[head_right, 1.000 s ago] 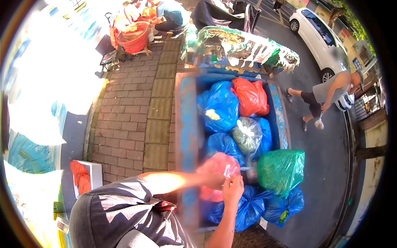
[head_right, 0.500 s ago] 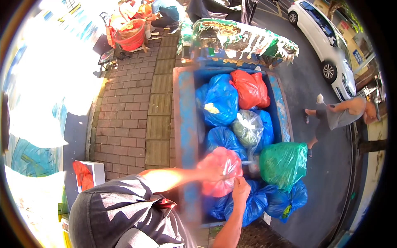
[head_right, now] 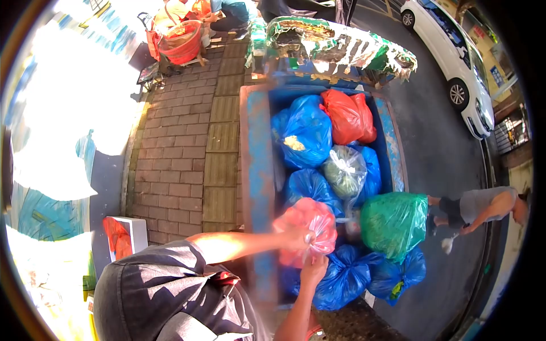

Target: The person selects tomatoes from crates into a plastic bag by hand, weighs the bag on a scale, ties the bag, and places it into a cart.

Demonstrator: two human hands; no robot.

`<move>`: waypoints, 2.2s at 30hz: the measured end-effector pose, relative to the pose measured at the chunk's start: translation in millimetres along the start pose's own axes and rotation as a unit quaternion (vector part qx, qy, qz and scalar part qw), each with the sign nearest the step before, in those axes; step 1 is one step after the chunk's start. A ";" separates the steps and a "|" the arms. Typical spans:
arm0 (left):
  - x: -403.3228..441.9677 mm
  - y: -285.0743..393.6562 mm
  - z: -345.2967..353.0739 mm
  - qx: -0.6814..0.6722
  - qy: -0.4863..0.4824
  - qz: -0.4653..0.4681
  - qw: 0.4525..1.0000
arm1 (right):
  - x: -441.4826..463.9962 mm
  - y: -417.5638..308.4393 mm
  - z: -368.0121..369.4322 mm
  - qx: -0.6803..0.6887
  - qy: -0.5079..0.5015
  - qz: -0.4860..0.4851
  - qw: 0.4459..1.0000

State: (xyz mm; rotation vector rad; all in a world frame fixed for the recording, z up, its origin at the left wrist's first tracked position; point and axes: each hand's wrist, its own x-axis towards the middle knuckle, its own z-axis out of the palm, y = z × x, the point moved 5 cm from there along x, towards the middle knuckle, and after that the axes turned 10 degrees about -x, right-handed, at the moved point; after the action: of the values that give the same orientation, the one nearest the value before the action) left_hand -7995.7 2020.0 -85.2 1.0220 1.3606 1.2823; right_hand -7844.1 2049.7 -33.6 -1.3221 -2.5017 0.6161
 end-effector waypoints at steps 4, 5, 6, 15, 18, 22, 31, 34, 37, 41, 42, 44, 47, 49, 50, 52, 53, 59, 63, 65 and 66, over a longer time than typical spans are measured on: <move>-1.0 1.7 -0.2 -0.010 -0.008 -0.002 1.000 | 29.5 -8.5 9.8 0.058 -0.002 -0.064 0.996; -1.2 4.6 -2.5 0.004 -0.004 -0.002 1.000 | 32.8 -8.0 11.1 0.037 -0.016 -0.075 0.996; -2.0 7.7 -4.6 0.019 0.002 -0.002 1.000 | 36.2 -7.8 12.1 0.016 -0.031 -0.087 0.996; -9.0 22.3 -14.1 0.042 -0.001 0.043 0.998 | 53.1 -7.9 8.4 -0.024 -0.032 -0.203 0.978; -11.5 23.1 -12.9 0.073 0.021 0.068 0.995 | 55.3 -0.8 11.5 0.005 -0.043 -0.185 0.982; -14.9 23.5 -10.4 0.141 0.035 0.055 0.988 | 59.5 10.3 19.6 0.031 -0.048 -0.163 0.985; -6.8 11.1 -6.4 0.185 -0.057 0.134 0.972 | 59.9 17.9 23.3 0.042 -0.079 -0.135 0.987; -1.7 3.2 -5.4 0.205 -0.052 0.127 0.969 | 59.7 17.5 24.0 0.050 -0.081 -0.129 0.987; 5.2 2.2 -4.3 0.215 -0.051 0.099 0.970 | 60.9 14.4 23.4 0.056 -0.078 -0.118 0.988; 7.5 19.4 -2.3 0.295 -0.012 0.125 0.947 | 58.6 14.8 27.8 0.007 -0.086 -0.093 0.992; 6.3 22.4 -2.1 0.304 0.002 0.120 0.945 | 57.4 15.5 28.8 0.007 -0.088 -0.092 0.992; 6.7 18.8 -0.4 0.311 0.028 0.117 0.943 | 57.5 18.4 28.2 0.005 -0.086 -0.088 0.992; 4.9 7.1 2.8 0.296 0.075 0.135 0.943 | 55.4 28.0 27.0 0.057 -0.133 -0.033 0.989; -0.3 11.1 3.3 0.271 0.111 0.163 0.942 | 55.0 35.6 29.2 0.079 -0.157 -0.033 0.984; -1.1 12.9 3.1 0.246 0.120 0.149 0.950 | 56.4 36.6 30.6 0.090 -0.166 -0.035 0.981; -2.0 19.5 3.1 0.196 0.139 0.122 0.963 | 56.9 30.0 28.7 0.065 -0.154 -0.039 0.985; -1.1 13.3 4.6 0.178 0.149 0.112 0.966 | 57.7 28.1 27.0 0.052 -0.147 -0.040 0.987; -6.7 8.8 7.0 0.164 0.147 0.173 0.960 | 59.1 21.0 22.8 0.079 -0.168 -0.024 0.982; -6.7 10.3 0.6 0.232 0.114 0.204 0.944 | 58.0 23.4 28.0 0.046 -0.157 -0.034 0.986; -4.3 9.9 0.6 0.247 0.091 0.197 0.945 | 56.8 25.2 34.9 0.025 -0.131 -0.056 0.989; -3.0 8.0 0.9 0.248 0.085 0.190 0.946 | 56.2 24.7 35.3 0.020 -0.129 -0.051 0.990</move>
State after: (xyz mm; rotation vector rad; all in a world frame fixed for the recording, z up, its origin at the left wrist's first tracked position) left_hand -7994.6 2018.0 -77.0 1.6109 1.7279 1.3576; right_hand -7871.7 2099.7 -75.3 -1.1576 -2.7241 0.8580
